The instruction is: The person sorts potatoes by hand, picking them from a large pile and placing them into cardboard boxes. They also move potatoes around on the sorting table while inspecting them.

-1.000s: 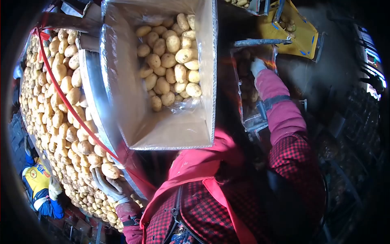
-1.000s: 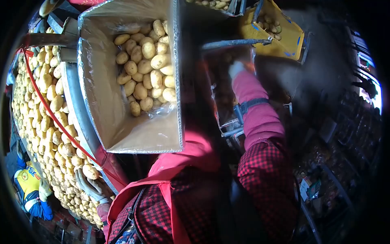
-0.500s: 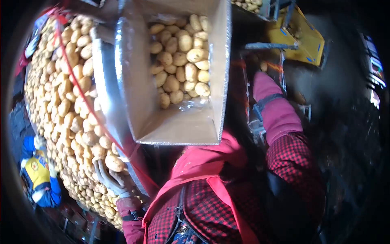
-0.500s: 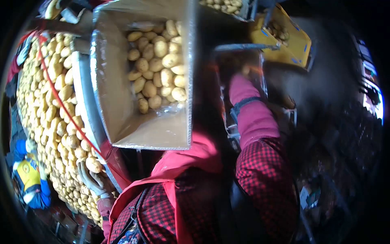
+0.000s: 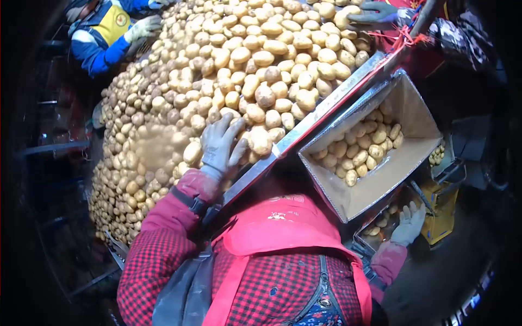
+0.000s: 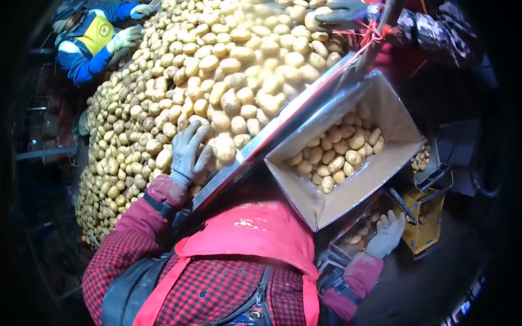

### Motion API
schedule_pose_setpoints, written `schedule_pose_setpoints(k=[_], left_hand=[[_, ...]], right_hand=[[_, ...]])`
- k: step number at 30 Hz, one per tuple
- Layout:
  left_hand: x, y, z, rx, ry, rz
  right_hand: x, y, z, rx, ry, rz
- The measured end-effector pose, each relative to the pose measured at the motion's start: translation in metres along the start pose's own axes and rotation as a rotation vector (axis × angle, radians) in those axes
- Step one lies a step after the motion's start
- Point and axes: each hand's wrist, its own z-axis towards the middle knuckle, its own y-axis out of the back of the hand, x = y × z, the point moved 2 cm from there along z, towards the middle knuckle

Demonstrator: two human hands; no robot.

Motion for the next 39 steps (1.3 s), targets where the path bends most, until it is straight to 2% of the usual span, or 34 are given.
schedule_pose_setpoints(k=[3,4,5,7,8,9,11,13,15,17,19,20,24,25,28,30,31,34,35,39], left_hand=[[0.01,0.001,-0.005,-0.034,0.021,-0.083],[0.008,0.003,-0.005,-0.022,0.089,-0.128],[0.01,-0.001,-0.01,-0.093,0.107,-0.177],[-0.008,0.019,-0.011,-0.11,0.069,-0.137],[-0.013,0.024,-0.007,-0.066,-0.066,-0.147],[-0.018,0.027,-0.003,-0.024,-0.199,-0.154],[-0.033,0.021,0.008,0.047,-0.353,-0.099],[-0.035,0.01,0.025,0.125,-0.402,-0.175],[-0.035,0.011,0.043,0.185,-0.406,-0.094],[-0.024,-0.001,0.062,0.079,-0.448,-0.077],[-0.017,0.004,0.075,0.188,-0.491,-0.016],[-0.01,-0.006,0.076,0.115,-0.55,0.004],[0.009,-0.016,0.107,0.071,-0.552,0.062],[0.017,-0.015,0.117,0.065,-0.543,-0.025],[0.031,-0.017,0.132,0.108,-0.567,-0.02],[0.036,-0.024,0.149,0.076,-0.665,0.105],[0.037,-0.026,0.156,0.122,-0.642,0.005],[0.044,-0.029,0.177,0.031,-0.654,-0.084],[0.047,-0.025,0.185,0.088,-0.653,0.0],[0.045,-0.045,0.222,-0.141,-0.677,-0.004]], right_hand=[[0.076,-0.077,-0.053,0.352,0.402,-0.191],[0.085,-0.098,-0.063,0.402,0.395,-0.143],[0.089,-0.116,-0.07,0.451,0.388,-0.092],[0.082,-0.14,-0.072,0.574,0.351,0.024],[0.076,-0.153,-0.071,0.634,0.364,0.006],[0.078,-0.173,-0.083,0.682,0.269,0.08],[0.077,-0.208,-0.101,0.826,0.315,0.071],[0.079,-0.239,-0.123,0.894,0.185,0.129],[0.069,-0.264,-0.136,0.989,0.071,0.158],[0.066,-0.284,-0.157,1.047,-0.022,0.126],[0.055,-0.297,-0.168,1.105,-0.086,0.085],[0.051,-0.304,-0.173,1.112,-0.093,0.051],[0.044,-0.325,-0.188,1.148,-0.146,0.006],[0.042,-0.331,-0.191,1.147,-0.144,0.005],[0.037,-0.348,-0.201,1.17,-0.175,0.028],[0.038,-0.359,-0.207,1.197,-0.148,-0.003],[0.039,-0.363,-0.208,1.21,-0.118,-0.032],[0.034,-0.373,-0.203,1.14,-0.17,-0.081],[0.03,-0.374,-0.202,1.127,-0.198,-0.091],[0.026,-0.375,-0.204,1.09,-0.171,-0.093]])
